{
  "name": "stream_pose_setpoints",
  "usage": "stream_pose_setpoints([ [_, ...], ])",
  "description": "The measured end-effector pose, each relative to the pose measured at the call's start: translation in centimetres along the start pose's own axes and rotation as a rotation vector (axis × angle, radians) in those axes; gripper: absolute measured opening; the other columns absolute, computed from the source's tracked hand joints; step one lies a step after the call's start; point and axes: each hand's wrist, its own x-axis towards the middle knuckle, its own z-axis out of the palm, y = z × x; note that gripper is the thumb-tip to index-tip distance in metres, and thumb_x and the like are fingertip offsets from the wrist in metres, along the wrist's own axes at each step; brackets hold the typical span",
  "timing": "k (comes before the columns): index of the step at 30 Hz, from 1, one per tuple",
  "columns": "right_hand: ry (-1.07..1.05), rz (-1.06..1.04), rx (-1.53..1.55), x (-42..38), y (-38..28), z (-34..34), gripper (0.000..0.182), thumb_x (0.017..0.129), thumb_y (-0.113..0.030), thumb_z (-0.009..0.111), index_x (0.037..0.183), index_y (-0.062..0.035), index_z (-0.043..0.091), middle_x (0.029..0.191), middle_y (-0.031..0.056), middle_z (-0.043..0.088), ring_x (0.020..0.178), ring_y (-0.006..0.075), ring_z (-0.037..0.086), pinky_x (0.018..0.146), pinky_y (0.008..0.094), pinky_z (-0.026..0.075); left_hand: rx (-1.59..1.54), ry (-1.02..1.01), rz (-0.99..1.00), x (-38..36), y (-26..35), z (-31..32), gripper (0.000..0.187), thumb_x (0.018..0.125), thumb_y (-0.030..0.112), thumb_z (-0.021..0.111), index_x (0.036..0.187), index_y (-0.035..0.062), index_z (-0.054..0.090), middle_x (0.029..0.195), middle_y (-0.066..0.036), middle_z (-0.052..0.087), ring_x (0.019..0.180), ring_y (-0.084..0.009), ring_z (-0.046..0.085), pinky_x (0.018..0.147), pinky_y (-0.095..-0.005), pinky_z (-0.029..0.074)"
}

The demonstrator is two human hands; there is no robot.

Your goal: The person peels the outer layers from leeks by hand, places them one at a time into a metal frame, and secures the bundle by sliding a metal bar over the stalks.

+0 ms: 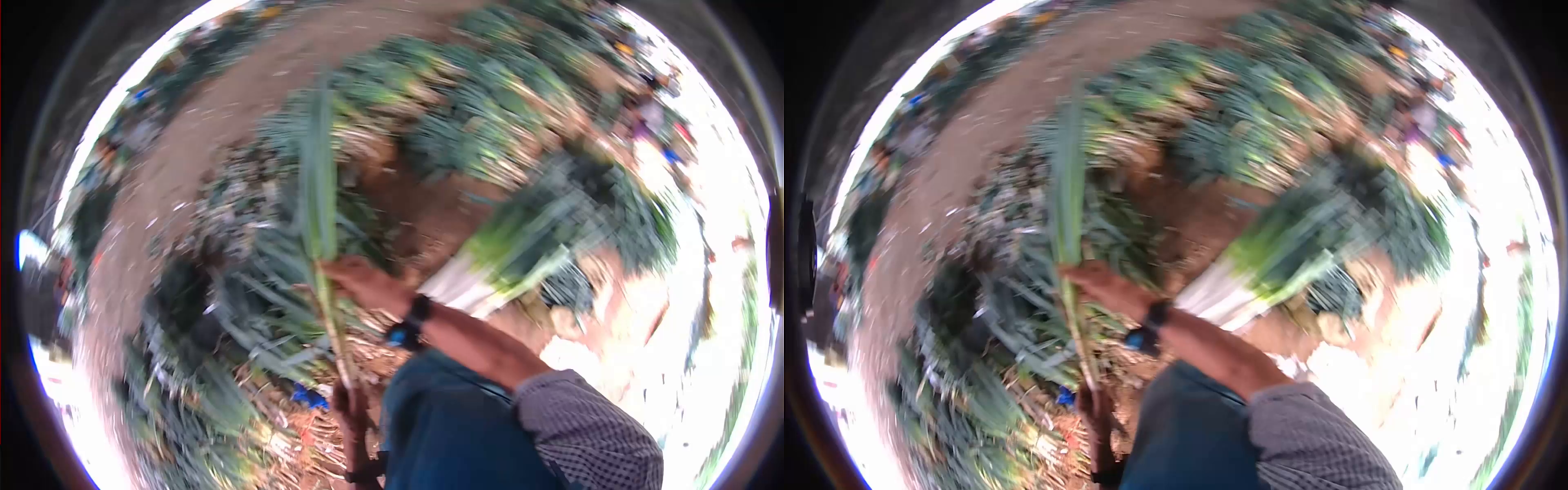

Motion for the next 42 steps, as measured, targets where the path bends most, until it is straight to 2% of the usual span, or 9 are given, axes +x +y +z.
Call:
stream_pose_setpoints([
  [3, 0.399, 0.988, 0.833, 2.2, -6.5, 1.9, 0.020, 0.091, -0.004, 0.071, 0.109, 0.0039, 0.071, 0.097, 0.0120, 0.072, 0.088, 0.0207, 0.069, 0.069, 0.0346, 0.056, 0.513, -0.141, -0.081, 2.2, -2.0, -3.8, 0.015, 0.099, 0.012, 0.064, 0.107, -0.0005, 0.064, 0.076, -0.006, 0.064, 0.065, -0.0161, 0.058, 0.059, -0.0322, 0.048],
  [7, 0.570, 0.983, 0.691, -0.3, -3.5, 7.9, 0.010, 0.087, -0.006, 0.069, 0.088, 0.0036, 0.070, 0.077, 0.0101, 0.069, 0.064, 0.0168, 0.064, 0.053, 0.0322, 0.049, 1.026, 0.017, 0.398, 5.8, -2.1, -7.6, 0.036, 0.098, 0.012, 0.064, 0.127, -0.0086, 0.059, 0.112, -0.027, 0.065, 0.106, -0.0415, 0.064, 0.091, -0.0455, 0.052],
  [12, 0.654, 1.042, 0.726, -1.8, -2.6, 14.7, 0.018, 0.085, -0.009, 0.072, 0.096, 0.0041, 0.067, 0.082, 0.0078, 0.066, 0.075, 0.0180, 0.062, 0.066, 0.0367, 0.050, 0.770, -0.092, 0.329, 10.6, 1.2, -6.6, 0.031, 0.100, 0.017, 0.064, 0.124, -0.0016, 0.059, 0.126, -0.025, 0.060, 0.106, -0.0427, 0.062, 0.094, -0.0484, 0.050],
  [15, 0.730, 1.100, 0.611, -2.1, -3.1, 15.7, 0.023, 0.085, -0.012, 0.074, 0.101, 0.0030, 0.067, 0.088, 0.0079, 0.068, 0.080, 0.0167, 0.063, 0.070, 0.0358, 0.050, 1.307, -0.259, 0.859, 14.1, -2.1, -10.1, 0.029, 0.100, 0.015, 0.063, 0.123, -0.0023, 0.059, 0.124, -0.024, 0.061, 0.105, -0.0425, 0.062, 0.089, -0.0496, 0.051],
  [16, 0.744, 1.116, 0.615, -2.1, -3.9, 15.6, 0.023, 0.084, -0.012, 0.074, 0.101, 0.0028, 0.067, 0.087, 0.0079, 0.068, 0.080, 0.0163, 0.063, 0.070, 0.0355, 0.050, 0.955, -0.256, 0.550, 13.9, -2.2, -10.0, 0.029, 0.102, 0.018, 0.060, 0.125, -0.0005, 0.061, 0.120, -0.022, 0.063, 0.104, -0.0404, 0.063, 0.082, -0.0500, 0.051],
  [19, 0.585, 1.209, 0.473, -2.4, -3.7, 14.4, 0.033, 0.082, -0.015, 0.073, 0.108, 0.0040, 0.065, 0.087, 0.0103, 0.068, 0.080, 0.0177, 0.063, 0.071, 0.0364, 0.050, 1.090, -0.218, 0.831, 12.9, -1.2, -9.0, 0.019, 0.102, 0.009, 0.054, 0.113, -0.0045, 0.062, 0.108, -0.022, 0.066, 0.097, -0.0407, 0.066, 0.085, -0.0460, 0.054],
  [22, 0.543, 1.163, 0.321, -3.7, -3.2, 14.7, 0.039, 0.080, -0.016, 0.074, 0.112, 0.0040, 0.065, 0.087, 0.0125, 0.070, 0.079, 0.0184, 0.064, 0.068, 0.0368, 0.051, 0.877, -0.123, 0.353, 12.5, -3.3, -9.1, 0.019, 0.103, 0.009, 0.051, 0.109, -0.0045, 0.064, 0.110, -0.023, 0.067, 0.099, -0.0411, 0.065, 0.085, -0.0470, 0.053],
  [26, 0.824, 0.960, 0.399, -3.8, -4.8, 16.3, 0.038, 0.078, -0.015, 0.076, 0.110, 0.0032, 0.067, 0.083, 0.0103, 0.070, 0.074, 0.0192, 0.065, 0.065, 0.0360, 0.052, 0.831, -0.170, 0.545, 10.5, -3.2, -8.5, 0.025, 0.105, 0.012, 0.048, 0.113, -0.0053, 0.065, 0.110, -0.027, 0.066, 0.101, -0.0459, 0.063, 0.085, -0.0499, 0.052],
  [42, 0.920, 0.824, 0.863, -0.7, -6.4, 12.9, 0.026, 0.091, -0.016, 0.077, 0.112, -0.0025, 0.069, 0.101, 0.0023, 0.069, 0.086, 0.0128, 0.060, 0.078, 0.0317, 0.046, 0.990, -0.051, 0.810, 11.3, 4.2, -5.5, 0.021, 0.098, 0.012, 0.062, 0.115, -0.0005, 0.060, 0.106, -0.021, 0.065, 0.090, -0.0418, 0.065, 0.075, -0.0467, 0.053],
])
